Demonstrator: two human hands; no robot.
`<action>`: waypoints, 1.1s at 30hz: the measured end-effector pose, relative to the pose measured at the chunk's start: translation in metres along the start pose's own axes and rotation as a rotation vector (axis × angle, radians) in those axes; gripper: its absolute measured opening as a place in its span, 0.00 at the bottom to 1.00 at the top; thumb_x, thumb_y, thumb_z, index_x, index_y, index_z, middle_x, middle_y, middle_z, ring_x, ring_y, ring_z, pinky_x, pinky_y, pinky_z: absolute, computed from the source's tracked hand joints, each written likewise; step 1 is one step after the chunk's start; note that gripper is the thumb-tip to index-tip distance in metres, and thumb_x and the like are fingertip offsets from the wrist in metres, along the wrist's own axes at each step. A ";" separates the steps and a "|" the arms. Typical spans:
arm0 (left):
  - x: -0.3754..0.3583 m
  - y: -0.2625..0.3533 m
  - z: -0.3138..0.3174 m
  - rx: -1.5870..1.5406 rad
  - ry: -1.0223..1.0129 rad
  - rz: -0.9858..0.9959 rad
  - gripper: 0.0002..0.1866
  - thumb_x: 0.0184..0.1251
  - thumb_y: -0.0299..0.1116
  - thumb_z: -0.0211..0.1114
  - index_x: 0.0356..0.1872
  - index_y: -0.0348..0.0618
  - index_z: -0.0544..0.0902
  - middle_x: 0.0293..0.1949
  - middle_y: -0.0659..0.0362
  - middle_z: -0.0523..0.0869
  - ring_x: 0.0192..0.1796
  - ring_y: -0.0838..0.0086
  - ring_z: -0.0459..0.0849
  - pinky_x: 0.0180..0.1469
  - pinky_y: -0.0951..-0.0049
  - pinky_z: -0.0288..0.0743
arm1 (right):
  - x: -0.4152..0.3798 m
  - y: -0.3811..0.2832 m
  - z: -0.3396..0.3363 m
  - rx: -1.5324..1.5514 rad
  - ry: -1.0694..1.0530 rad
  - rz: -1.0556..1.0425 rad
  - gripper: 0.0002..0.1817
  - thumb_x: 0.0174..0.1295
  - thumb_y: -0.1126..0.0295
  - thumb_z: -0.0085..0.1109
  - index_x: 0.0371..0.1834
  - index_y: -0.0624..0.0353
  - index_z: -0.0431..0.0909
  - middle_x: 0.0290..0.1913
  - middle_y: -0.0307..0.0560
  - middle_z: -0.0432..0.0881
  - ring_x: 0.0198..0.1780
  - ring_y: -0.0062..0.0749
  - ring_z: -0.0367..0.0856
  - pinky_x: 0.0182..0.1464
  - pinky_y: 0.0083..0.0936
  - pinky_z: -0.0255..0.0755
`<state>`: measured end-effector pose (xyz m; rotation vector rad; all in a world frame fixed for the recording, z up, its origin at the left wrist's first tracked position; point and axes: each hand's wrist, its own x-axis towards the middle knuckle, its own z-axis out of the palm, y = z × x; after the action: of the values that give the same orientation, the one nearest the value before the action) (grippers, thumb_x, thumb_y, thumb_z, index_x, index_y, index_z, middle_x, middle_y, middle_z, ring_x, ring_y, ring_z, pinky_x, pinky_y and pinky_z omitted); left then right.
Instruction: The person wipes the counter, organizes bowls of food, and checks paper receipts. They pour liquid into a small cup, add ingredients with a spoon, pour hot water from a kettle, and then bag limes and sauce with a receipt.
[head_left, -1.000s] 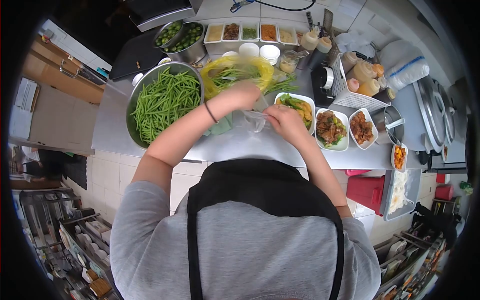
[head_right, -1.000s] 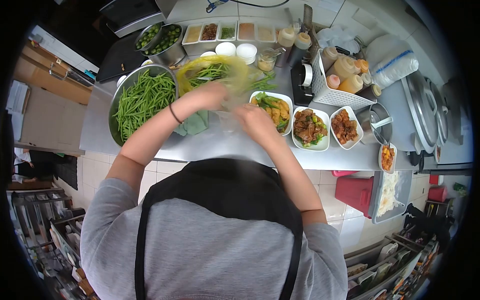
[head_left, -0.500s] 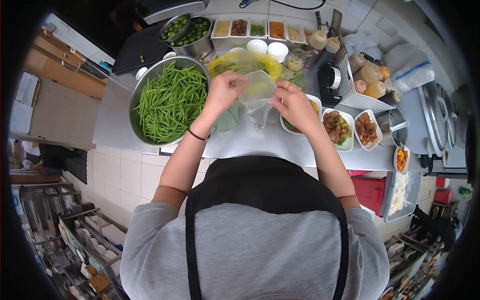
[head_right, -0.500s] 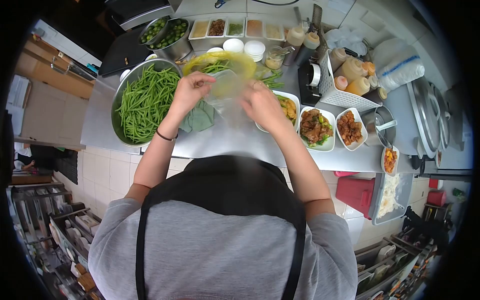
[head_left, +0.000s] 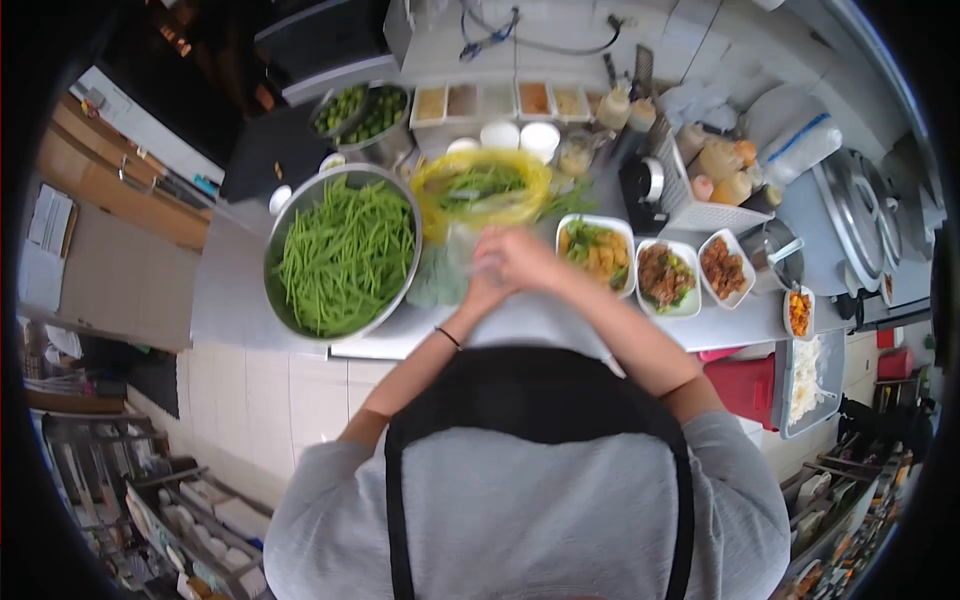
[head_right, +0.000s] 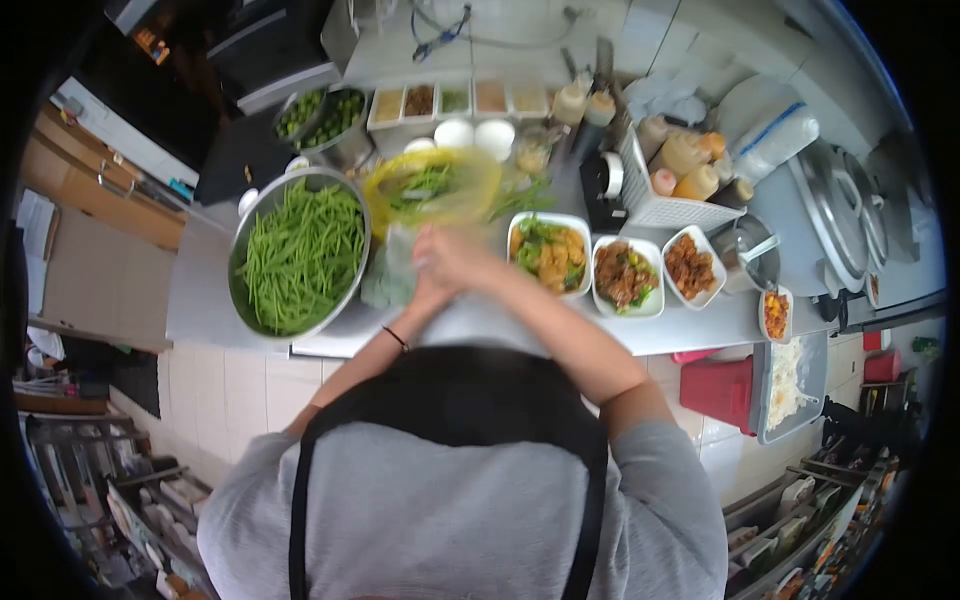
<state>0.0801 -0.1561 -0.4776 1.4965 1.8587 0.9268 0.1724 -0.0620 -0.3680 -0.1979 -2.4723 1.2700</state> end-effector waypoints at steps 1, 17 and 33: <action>0.013 -0.035 0.028 0.192 0.033 0.011 0.32 0.56 0.40 0.60 0.59 0.36 0.61 0.61 0.45 0.62 0.63 0.59 0.61 0.61 0.63 0.56 | -0.004 0.000 0.012 0.160 0.001 0.069 0.08 0.41 0.75 0.58 0.27 0.58 0.78 0.31 0.47 0.76 0.38 0.44 0.75 0.42 0.34 0.67; 0.017 0.007 0.020 -0.186 0.372 0.152 0.23 0.40 0.27 0.69 0.43 0.37 0.76 0.41 0.50 0.78 0.48 0.59 0.74 0.54 0.65 0.65 | -0.041 -0.018 -0.031 -0.234 0.495 0.114 0.06 0.51 0.72 0.58 0.30 0.62 0.78 0.29 0.50 0.75 0.36 0.41 0.76 0.39 0.32 0.69; 0.039 -0.006 0.021 -0.191 0.163 -0.040 0.21 0.41 0.31 0.68 0.41 0.38 0.77 0.41 0.50 0.81 0.46 0.64 0.79 0.48 0.67 0.71 | -0.019 -0.066 -0.037 -0.736 0.338 0.018 0.13 0.50 0.58 0.56 0.19 0.54 0.78 0.22 0.47 0.77 0.26 0.41 0.78 0.30 0.31 0.73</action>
<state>0.0854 -0.1153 -0.4954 1.2976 1.8460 1.2021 0.2064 -0.0783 -0.3000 -0.5611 -2.5066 0.2407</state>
